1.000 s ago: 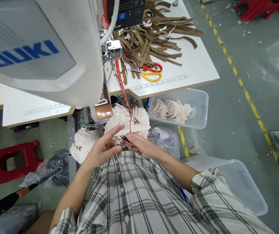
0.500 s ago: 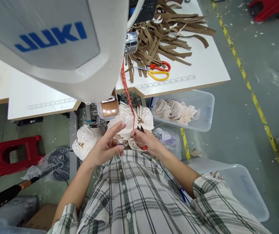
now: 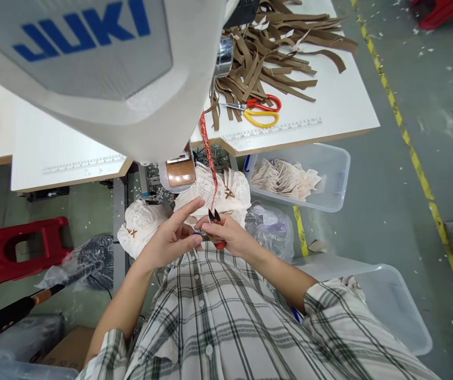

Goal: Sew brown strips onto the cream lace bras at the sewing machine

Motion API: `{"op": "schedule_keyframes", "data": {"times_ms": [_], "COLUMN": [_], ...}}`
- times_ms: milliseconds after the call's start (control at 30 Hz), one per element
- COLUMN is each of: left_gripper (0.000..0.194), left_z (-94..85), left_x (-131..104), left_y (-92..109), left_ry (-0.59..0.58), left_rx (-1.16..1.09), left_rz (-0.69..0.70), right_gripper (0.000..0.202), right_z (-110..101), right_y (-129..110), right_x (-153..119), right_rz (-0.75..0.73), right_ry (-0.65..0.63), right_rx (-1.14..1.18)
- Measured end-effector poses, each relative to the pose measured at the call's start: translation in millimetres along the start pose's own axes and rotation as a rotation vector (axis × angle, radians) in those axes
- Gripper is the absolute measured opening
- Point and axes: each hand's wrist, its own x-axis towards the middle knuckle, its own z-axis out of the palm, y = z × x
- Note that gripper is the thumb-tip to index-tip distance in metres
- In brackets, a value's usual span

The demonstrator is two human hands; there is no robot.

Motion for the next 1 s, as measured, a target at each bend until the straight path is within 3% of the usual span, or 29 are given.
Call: {"op": "schedule_keyframes", "data": {"times_ms": [200,267,400,467,667,1000], "left_gripper": [0.068,0.066,0.039,0.023,0.010,0.014], "left_z": [1.9,5.5,15.8,20.3,25.7,21.4], "left_x": [0,0,0,1,0,0], "left_y": [1,1,-6,-10,-14,-19], "left_ry": [0.035,0.083,0.316,0.425,0.588,0.551], "left_rx": [0.026,0.084,0.204,0.282,0.380,0.475], "left_rz": [-0.046,-0.062,0.051,0.141,0.234,0.279], "right_gripper": [0.032,0.031,0.025,0.025,0.036,0.043], "right_z": [4,5,7,6,2,1], "right_y": [0,2,5,5,0,-3], "right_x": [0,-1,-4,-5,-2,-1], "right_rz": [-0.031,-0.086,-0.413,-0.487,-0.257,-0.229], "right_ry": [0.053,0.123,0.355,0.372,0.235,0.182], "right_rx": [-0.105,-0.190,-0.486,-0.550,-0.372,-0.393]}}
